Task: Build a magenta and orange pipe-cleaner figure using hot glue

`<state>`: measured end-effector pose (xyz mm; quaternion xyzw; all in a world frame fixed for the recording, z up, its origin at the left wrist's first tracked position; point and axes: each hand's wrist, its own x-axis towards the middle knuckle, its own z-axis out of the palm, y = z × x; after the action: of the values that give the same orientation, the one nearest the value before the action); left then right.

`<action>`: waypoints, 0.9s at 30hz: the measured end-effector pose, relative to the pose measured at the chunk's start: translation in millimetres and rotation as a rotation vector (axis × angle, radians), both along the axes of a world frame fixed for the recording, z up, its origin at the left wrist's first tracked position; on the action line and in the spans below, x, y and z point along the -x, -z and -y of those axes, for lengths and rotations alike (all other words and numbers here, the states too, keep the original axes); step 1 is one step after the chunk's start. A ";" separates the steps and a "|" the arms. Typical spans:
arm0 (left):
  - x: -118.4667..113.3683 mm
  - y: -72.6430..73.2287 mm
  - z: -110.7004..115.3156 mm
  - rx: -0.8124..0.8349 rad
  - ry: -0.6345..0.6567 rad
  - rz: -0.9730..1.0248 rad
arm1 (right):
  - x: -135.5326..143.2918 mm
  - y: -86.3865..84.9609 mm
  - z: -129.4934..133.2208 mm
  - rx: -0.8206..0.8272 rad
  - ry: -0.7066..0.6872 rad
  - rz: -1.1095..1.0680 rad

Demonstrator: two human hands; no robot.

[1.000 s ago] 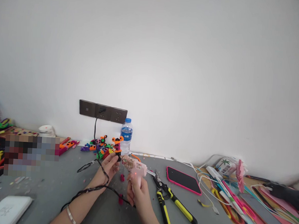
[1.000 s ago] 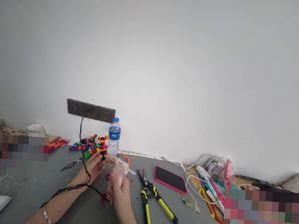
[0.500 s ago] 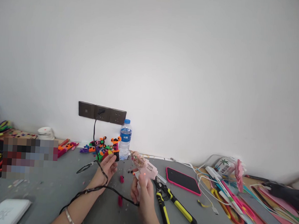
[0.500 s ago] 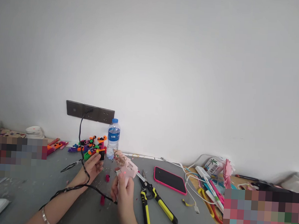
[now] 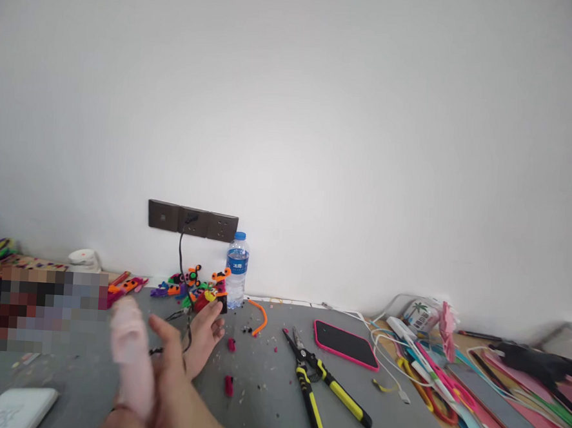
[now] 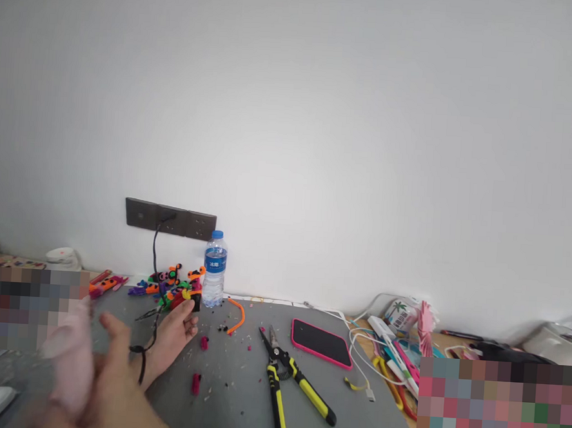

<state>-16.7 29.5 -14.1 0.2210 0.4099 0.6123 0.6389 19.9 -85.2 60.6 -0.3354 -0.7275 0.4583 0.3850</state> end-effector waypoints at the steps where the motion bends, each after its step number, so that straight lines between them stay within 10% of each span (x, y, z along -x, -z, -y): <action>1: -0.1 -1.0 3.3 -0.009 0.030 0.031 | 11.0 -6.1 1.9 -0.051 0.004 0.119; 7: -3.3 -3.4 8.8 -0.029 0.102 0.163 | 73.5 -24.1 -13.9 -0.323 0.009 0.534; 16: -2.5 -3.0 4.1 -0.085 0.064 0.047 | 132.7 26.0 -32.0 -0.029 0.190 0.856; 27: -0.7 1.8 3.5 -0.112 0.091 -0.145 | 19.9 1.5 -9.4 -0.265 0.044 0.285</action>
<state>-16.0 26.0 -15.9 0.3187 0.4097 0.5871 0.6212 0.0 -75.8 59.1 -0.3593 -0.8211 0.2977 0.3288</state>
